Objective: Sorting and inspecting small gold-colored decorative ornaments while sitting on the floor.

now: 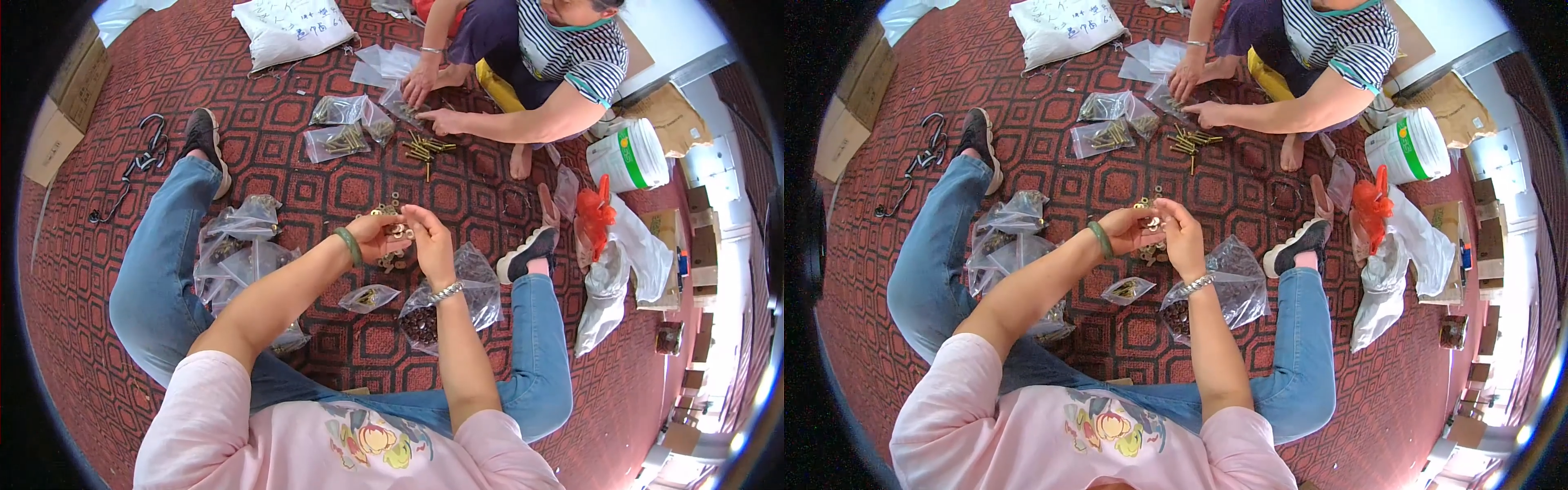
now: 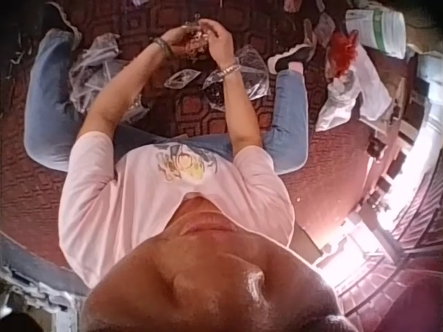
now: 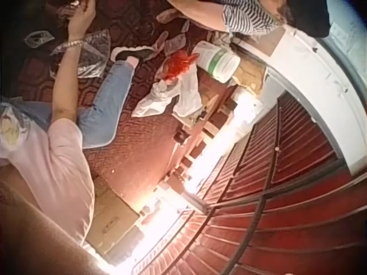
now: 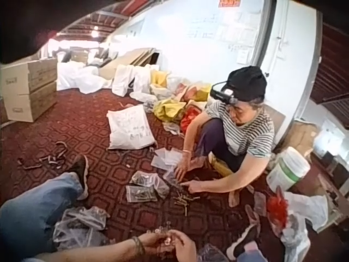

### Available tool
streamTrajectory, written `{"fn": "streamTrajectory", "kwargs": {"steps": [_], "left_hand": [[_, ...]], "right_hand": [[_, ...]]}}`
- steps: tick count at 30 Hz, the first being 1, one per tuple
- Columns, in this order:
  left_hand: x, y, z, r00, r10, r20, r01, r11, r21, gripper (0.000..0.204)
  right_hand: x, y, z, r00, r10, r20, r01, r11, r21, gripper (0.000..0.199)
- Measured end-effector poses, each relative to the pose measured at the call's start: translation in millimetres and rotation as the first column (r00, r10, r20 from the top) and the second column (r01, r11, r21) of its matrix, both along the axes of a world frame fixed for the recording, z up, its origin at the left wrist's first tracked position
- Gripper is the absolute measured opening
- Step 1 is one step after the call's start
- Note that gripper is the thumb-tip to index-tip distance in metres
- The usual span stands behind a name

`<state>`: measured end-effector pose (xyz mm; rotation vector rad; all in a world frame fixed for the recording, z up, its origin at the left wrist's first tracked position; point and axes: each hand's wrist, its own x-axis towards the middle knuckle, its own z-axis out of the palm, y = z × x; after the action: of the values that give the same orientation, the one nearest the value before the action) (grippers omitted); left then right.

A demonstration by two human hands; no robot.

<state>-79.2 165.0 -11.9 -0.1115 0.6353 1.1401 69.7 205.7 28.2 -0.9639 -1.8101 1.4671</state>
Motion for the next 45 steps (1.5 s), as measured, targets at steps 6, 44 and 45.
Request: {"fn": "streamTrajectory", "kwargs": {"steps": [6,44,45], "left_hand": [[1.0,-4.9,1.8,1.0,-0.001,-0.01,0.001,1.0,0.006,0.017],[-2.6,-0.4,22.0,0.996,-0.09,-0.029,0.094,0.952,0.29,0.016],[-0.3,-3.5,23.2,0.997,-0.079,-0.022,0.082,0.955,0.284,0.015]], "right_hand": [[6.4,-0.1,4.2,0.984,-0.146,0.098,0.135,0.984,0.114,0.025],[6.0,-10.4,-19.5,0.916,-0.058,0.396,-0.08,0.943,0.323,0.016],[8.9,-6.9,-19.6,0.919,-0.064,0.39,-0.078,0.938,0.339,0.015]]}}
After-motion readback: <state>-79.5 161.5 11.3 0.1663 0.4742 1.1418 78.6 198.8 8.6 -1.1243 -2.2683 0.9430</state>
